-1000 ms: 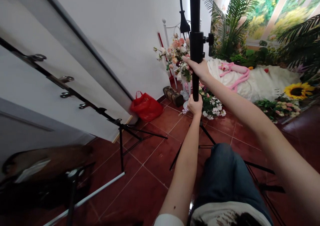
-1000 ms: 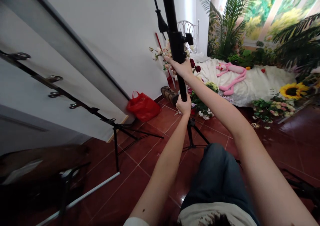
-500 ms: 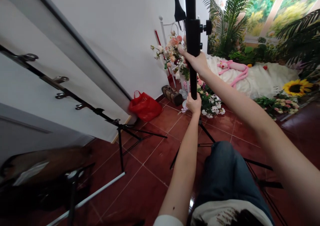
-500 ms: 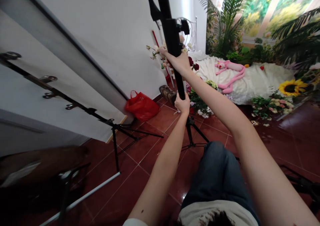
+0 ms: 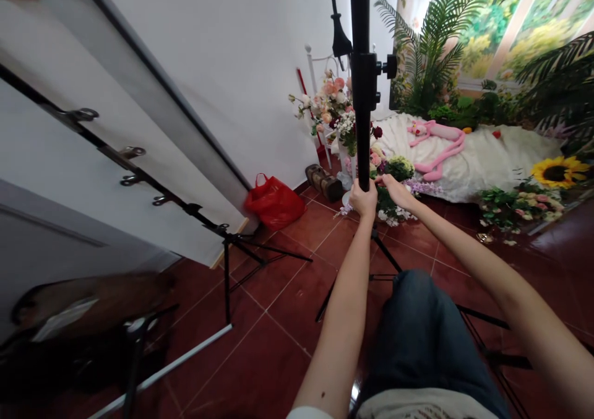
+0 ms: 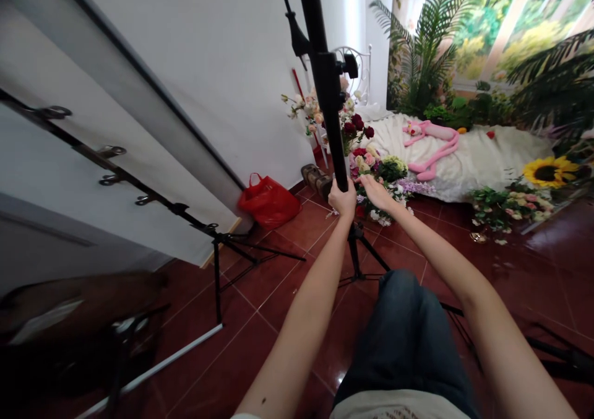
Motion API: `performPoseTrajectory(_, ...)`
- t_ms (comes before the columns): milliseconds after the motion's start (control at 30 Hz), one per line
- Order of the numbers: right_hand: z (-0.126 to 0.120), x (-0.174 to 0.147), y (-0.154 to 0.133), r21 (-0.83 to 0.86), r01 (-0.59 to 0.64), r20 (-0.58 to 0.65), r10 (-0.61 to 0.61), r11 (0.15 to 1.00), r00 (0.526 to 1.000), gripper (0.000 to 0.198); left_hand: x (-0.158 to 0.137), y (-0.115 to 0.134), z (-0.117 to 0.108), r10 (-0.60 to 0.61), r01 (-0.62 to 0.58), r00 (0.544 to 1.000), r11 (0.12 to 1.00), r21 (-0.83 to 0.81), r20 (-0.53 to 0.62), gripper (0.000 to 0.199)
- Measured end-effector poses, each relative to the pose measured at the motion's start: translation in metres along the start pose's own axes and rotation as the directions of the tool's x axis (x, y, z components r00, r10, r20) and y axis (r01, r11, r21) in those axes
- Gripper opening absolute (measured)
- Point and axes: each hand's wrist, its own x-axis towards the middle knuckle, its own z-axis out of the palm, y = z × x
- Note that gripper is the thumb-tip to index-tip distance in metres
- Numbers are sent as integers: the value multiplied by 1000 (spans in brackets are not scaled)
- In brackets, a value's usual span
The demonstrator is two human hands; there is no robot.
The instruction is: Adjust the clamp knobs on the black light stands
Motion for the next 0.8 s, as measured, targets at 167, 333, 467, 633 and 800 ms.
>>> performPoseTrajectory(167, 1, -12, 4, -52, 47, 0, -47, 998, 999, 54, 1, -1, 1, 7, -7, 1000, 1000, -12, -1, 30)
performPoseTrajectory(333, 1, -10, 5, -149, 158, 31, -155, 976, 987, 47, 1, -1, 0, -1, 1, 1000, 1000, -19, 4, 28)
performPoseTrajectory(467, 8, -2, 3, -251, 91, 84, -71, 964, 994, 50, 1, 0, -2, -5, 6, 1000, 1000, -25, 8, 28)
performPoseTrajectory(633, 19, 11, 4, -268, -65, 2, 68, 961, 998, 50, 1, 1, -2, -17, 17, 1000, 1000, -11, 7, 29)
performPoseTrajectory(800, 29, 13, 11, -69, -157, -90, 151, 985, 985, 56, 1, -1, 0, 3, -3, 1000, 1000, -20, -8, 31)
